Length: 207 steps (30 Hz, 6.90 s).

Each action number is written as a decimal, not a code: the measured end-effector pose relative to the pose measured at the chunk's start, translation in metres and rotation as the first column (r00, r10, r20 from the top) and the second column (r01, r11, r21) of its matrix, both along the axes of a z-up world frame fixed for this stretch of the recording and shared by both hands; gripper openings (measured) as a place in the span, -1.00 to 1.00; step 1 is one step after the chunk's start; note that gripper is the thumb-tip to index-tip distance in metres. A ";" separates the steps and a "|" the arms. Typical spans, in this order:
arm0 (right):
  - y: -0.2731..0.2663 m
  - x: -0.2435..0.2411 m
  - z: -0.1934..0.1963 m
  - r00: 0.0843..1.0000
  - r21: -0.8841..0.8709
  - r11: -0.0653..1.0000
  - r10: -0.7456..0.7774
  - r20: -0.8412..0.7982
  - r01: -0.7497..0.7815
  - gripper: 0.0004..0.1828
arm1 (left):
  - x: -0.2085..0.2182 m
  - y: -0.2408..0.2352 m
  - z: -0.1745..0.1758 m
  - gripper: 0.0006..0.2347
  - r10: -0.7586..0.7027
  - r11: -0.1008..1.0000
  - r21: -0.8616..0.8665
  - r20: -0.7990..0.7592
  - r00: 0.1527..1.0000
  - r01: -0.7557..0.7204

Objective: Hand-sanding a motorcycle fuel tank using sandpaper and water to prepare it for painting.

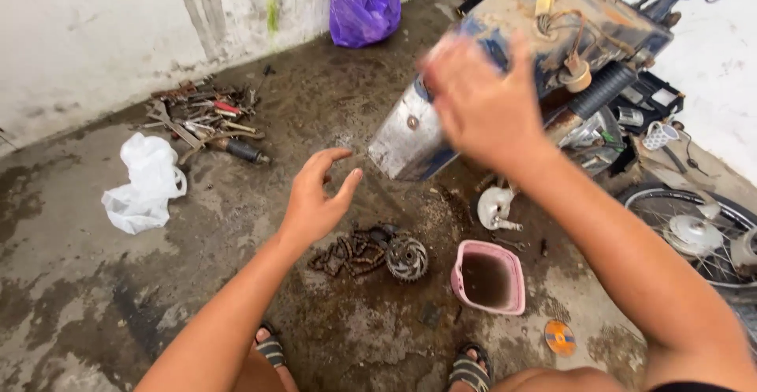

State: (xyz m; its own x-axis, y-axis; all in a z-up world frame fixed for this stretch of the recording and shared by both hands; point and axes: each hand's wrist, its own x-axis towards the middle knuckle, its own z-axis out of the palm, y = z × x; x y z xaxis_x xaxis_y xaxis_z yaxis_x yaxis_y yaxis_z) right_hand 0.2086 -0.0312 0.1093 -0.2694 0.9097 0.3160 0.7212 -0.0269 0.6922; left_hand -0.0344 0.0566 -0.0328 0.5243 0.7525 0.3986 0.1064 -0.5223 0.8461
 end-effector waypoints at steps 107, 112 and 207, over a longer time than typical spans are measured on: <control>0.011 0.010 0.006 0.787 0.156 0.792 0.608 -0.106 -0.591 -0.69 | 0.062 -0.026 0.011 -0.19 -0.114 0.993 -0.004 0.142 0.983 0.115; 0.011 0.010 -0.015 0.872 0.210 0.852 0.490 0.006 -0.480 -0.63 | 0.063 -0.020 0.013 -0.16 -0.070 0.997 0.046 0.087 0.994 0.066; 0.008 -0.012 -0.031 0.954 0.213 0.933 0.301 -0.017 -0.290 -0.49 | 0.067 -0.005 0.021 -0.03 -0.037 0.999 0.008 -0.065 0.997 0.038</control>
